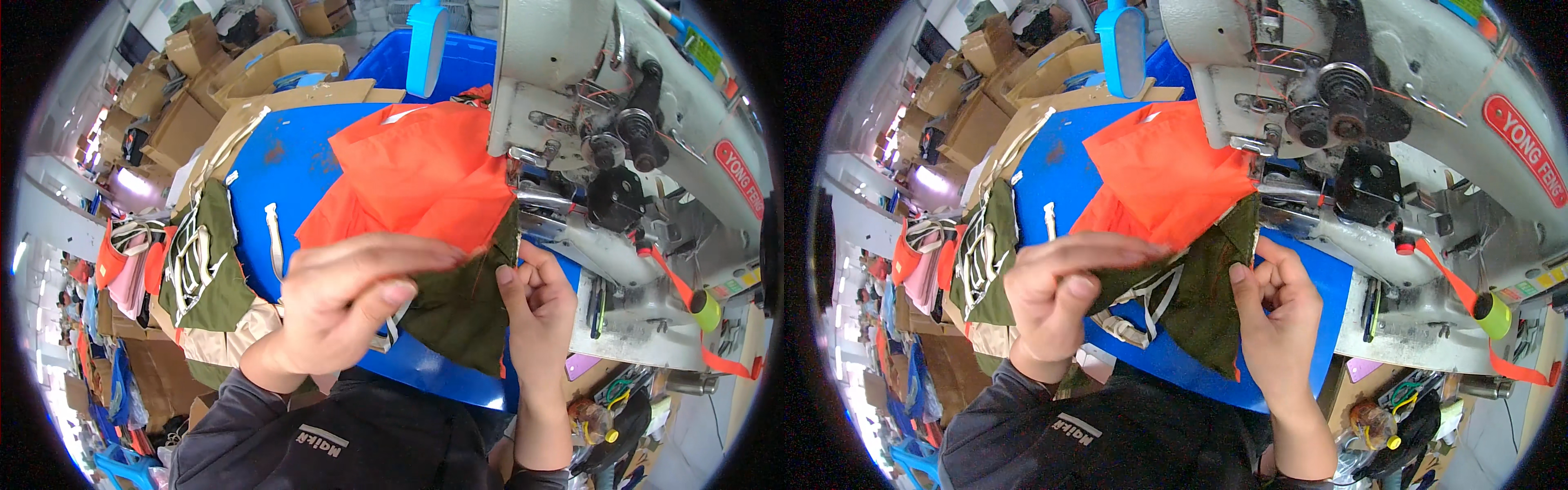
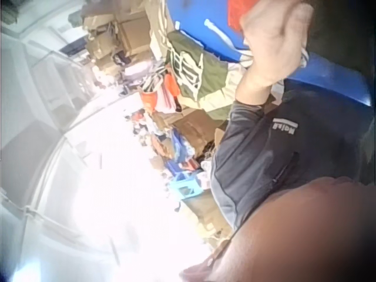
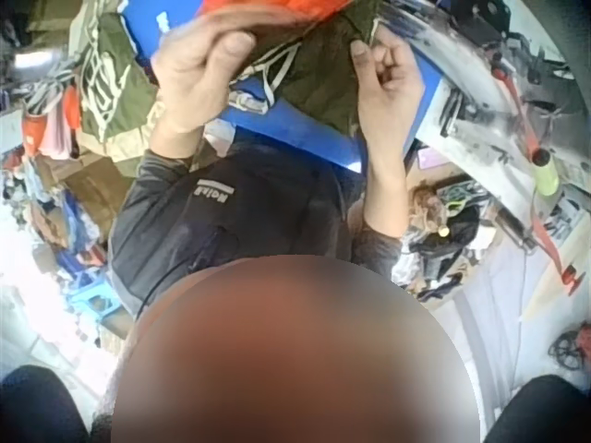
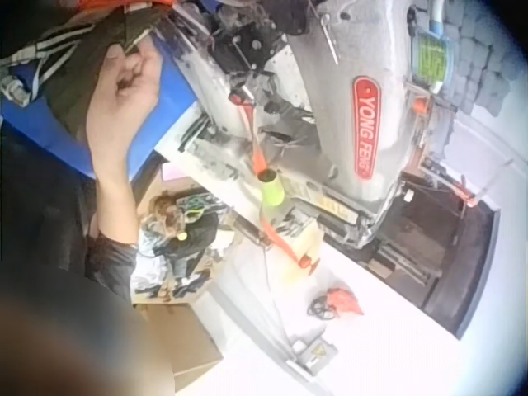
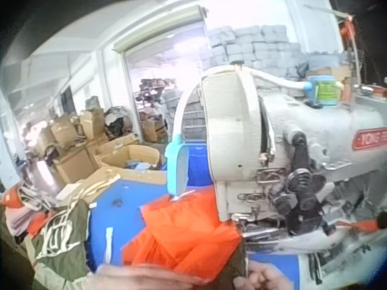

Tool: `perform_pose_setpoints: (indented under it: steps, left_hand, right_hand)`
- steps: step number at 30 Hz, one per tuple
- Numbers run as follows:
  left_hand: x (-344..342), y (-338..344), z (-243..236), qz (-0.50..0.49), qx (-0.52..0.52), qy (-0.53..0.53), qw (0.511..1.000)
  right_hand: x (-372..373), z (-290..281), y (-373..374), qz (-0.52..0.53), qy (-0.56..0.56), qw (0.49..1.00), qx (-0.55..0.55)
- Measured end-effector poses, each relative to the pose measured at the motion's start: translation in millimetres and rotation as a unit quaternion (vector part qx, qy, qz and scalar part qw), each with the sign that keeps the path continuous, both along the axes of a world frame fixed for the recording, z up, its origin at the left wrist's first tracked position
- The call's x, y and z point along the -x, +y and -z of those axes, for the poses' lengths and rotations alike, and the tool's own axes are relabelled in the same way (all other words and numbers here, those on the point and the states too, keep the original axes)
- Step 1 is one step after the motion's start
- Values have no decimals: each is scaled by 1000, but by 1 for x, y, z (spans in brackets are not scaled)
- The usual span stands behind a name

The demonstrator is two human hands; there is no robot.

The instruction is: Assembling and sewing components of orange and green life vests using an industrial sewing machine.

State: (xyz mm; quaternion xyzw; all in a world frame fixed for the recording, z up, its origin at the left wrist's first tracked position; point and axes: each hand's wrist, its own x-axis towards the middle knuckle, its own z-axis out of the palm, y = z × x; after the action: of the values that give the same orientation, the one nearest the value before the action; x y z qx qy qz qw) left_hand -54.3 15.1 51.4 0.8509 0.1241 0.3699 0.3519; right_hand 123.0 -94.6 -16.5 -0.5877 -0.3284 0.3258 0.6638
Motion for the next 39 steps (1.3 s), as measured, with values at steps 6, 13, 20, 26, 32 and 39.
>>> perform_pose_setpoints:
  steps: [6, 13, 20, 26, 32, 39]
  left_hand:
    - [-9, -30, 7, 44, -88, 103, 990]
    - [-14, -52, 37, -6, -262, 193, 945]
    - [-12, -50, 38, -26, -334, 214, 918]
    - [-10, -46, 42, -31, -328, 199, 923]
    - [-9, -46, 52, -47, -309, 174, 934]
    - [-12, -40, 70, -48, -308, 162, 936]
  right_hand:
    - [5, 8, -3, 4, 19, 1000, -15]
    - [6, 14, -12, -26, 10, 1000, -15]
    - [19, 21, -14, -62, 147, 981, -109]
    - [25, 23, -11, -60, 152, 979, -121]
    - [27, 23, -30, -31, 15, 999, -20]
    - [30, 26, -31, 6, -52, 999, -11]
